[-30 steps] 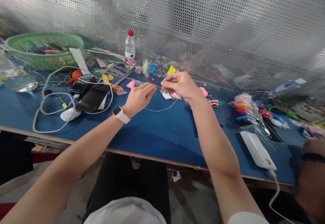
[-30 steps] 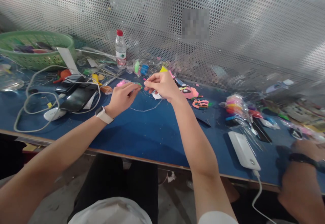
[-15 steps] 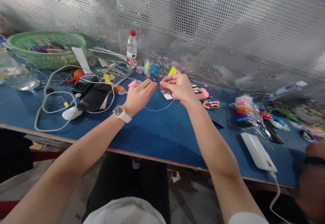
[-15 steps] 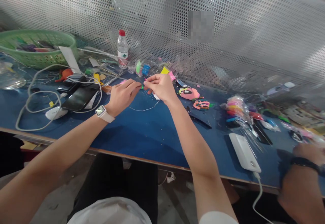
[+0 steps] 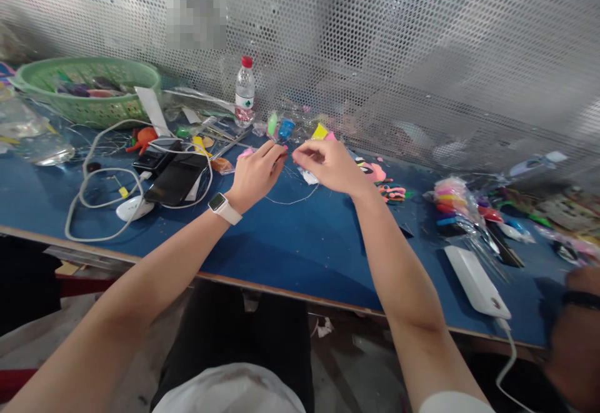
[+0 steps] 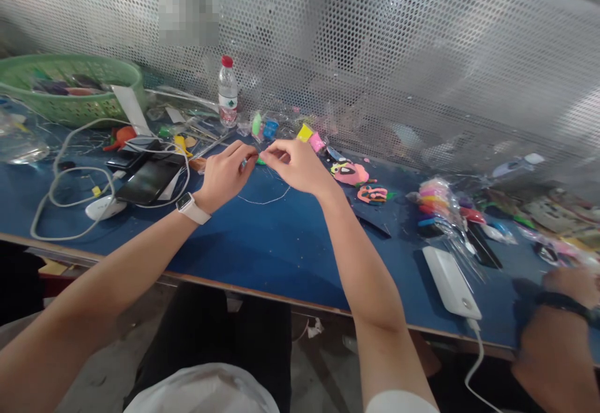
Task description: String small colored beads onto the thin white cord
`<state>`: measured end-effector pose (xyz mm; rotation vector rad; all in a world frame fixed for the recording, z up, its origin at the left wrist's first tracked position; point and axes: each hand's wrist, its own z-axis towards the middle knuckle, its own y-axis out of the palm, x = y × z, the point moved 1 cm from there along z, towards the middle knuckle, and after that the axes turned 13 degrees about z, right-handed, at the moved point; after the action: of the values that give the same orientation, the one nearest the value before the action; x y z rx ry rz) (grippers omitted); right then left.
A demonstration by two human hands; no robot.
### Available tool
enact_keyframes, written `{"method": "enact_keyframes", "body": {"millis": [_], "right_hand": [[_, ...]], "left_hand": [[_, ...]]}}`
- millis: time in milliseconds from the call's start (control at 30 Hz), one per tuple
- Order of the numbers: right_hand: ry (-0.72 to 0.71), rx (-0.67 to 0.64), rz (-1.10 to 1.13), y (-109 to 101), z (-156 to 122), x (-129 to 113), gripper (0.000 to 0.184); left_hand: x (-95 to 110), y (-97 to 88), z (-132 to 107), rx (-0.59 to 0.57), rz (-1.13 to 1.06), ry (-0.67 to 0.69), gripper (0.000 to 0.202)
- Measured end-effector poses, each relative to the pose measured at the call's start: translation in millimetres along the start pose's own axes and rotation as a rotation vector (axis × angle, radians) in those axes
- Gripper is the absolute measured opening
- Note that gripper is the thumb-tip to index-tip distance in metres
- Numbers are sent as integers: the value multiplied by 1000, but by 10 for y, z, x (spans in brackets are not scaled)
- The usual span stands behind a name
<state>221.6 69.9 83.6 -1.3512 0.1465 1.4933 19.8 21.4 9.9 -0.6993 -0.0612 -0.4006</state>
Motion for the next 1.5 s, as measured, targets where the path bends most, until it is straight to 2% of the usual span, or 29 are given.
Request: {"method": "enact_keyframes", "body": {"millis": [133,300,400,500,867,1100,1267,1500], "right_hand": [[156,-42,267,-162,19,153,68],[172,-82,442,-277,-2,274,52],[120,-132,458,-254,-5,307,47],[56,-158,430,-202,16,340,42],[86,-234,757,-19,30,425,52],[-39,-137,630,91,81,499,54],[-81,-128,556,140,87,471,55],[-45,-100,563,198,79,423,53]], "left_hand": [[-21,44,24,-37,-116,-46,9],[-69,166,52,-108,-412,-221,12],[-84,234,54,-156,-598,-318,14],[-87,272,48,-190,-698,-357,15],[-42,259,47,-208,-798,-351,14],[-11,232,44,-249,-848,-359,15],[9,211,37,-259,-940,-382,20],[41,252,17,-294,-1097,-422,29]]}}
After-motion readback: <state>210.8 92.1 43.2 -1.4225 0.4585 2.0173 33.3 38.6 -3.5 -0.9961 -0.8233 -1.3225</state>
